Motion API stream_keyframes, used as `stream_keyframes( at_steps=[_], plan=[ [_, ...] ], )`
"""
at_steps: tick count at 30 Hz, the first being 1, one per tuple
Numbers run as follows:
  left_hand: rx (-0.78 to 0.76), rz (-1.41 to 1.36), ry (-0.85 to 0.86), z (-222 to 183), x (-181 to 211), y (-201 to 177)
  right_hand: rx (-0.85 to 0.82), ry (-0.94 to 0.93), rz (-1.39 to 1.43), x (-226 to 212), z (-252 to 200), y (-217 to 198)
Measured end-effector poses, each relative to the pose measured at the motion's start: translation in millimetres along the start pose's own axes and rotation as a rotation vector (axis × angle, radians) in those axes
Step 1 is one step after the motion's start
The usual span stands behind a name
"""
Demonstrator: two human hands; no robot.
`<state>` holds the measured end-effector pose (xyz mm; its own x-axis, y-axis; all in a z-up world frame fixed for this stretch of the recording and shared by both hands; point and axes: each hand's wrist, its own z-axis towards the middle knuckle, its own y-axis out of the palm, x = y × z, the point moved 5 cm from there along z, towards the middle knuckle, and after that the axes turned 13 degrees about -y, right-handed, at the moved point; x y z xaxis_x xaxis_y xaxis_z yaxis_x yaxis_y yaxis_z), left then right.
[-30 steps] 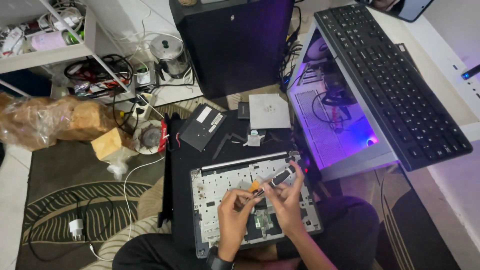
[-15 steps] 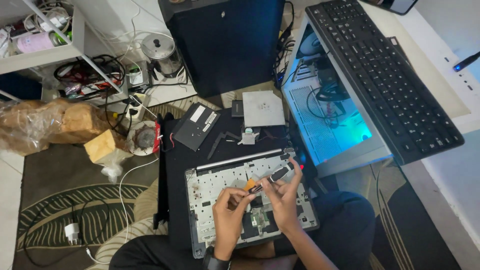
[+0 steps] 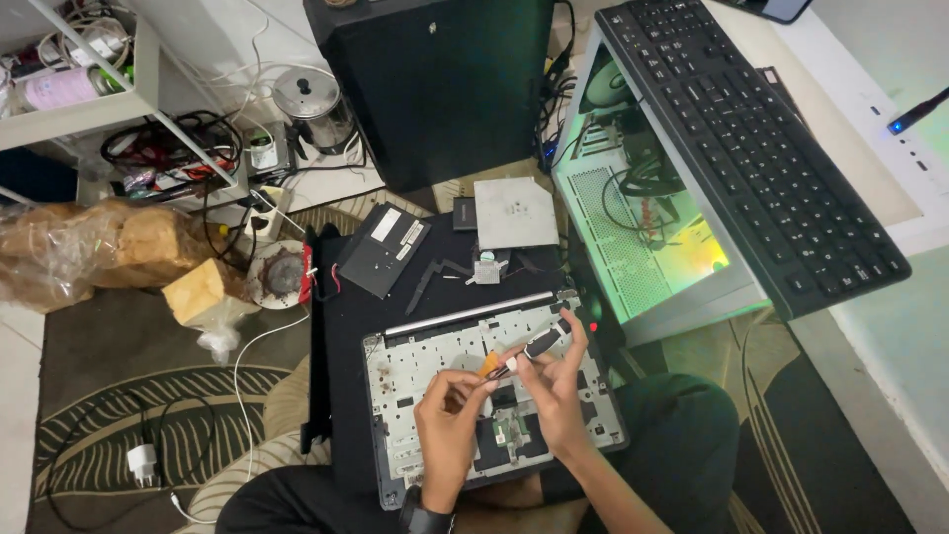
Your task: Disassembling a laptop by unscrewing and removing internal components like the motherboard and battery.
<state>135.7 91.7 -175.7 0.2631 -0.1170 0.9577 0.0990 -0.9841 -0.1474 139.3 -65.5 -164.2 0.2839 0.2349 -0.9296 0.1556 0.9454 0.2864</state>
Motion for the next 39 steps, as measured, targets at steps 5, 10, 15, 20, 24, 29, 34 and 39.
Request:
stream_keyframes(
  at_steps=[5, 10, 15, 20, 24, 29, 34, 39],
  plan=[
    [-0.007, 0.015, 0.026, 0.4, -2.6, 2.4, 0.065, 0.069, -0.157, 7.1, -2.2, -5.3],
    [0.003, 0.048, 0.052, 0.6, -2.6, 0.9, 0.067, 0.061, -0.197, 9.6, -0.9, -5.0],
    [-0.066, 0.042, 0.176, -5.4, 14.6, 1.6, 0.088, 0.039, -0.134, 9.8, 0.0, -5.0],
    [-0.037, 0.065, 0.214, -9.2, 20.3, -5.0, 0.11, 0.047, -0.118, 5.0, 0.4, -2.7],
    [-0.062, 0.14, 0.247, -17.4, 38.8, -20.0, 0.124, 0.041, -0.1, 8.3, -0.1, -5.2],
    [-0.095, 0.49, 0.254, -1.2, 22.2, -43.1, 0.136, -0.005, -0.047, 8.7, -1.5, -4.8],
    [0.091, 1.015, 0.549, -6.6, -4.2, -32.7, 0.17, -0.057, -0.12, -7.1, 0.3, 6.0],
    [0.108, 0.911, 0.447, -6.7, 0.1, -33.9, -0.014, -0.138, -0.176, -23.2, 28.8, 66.6]
  ],
)
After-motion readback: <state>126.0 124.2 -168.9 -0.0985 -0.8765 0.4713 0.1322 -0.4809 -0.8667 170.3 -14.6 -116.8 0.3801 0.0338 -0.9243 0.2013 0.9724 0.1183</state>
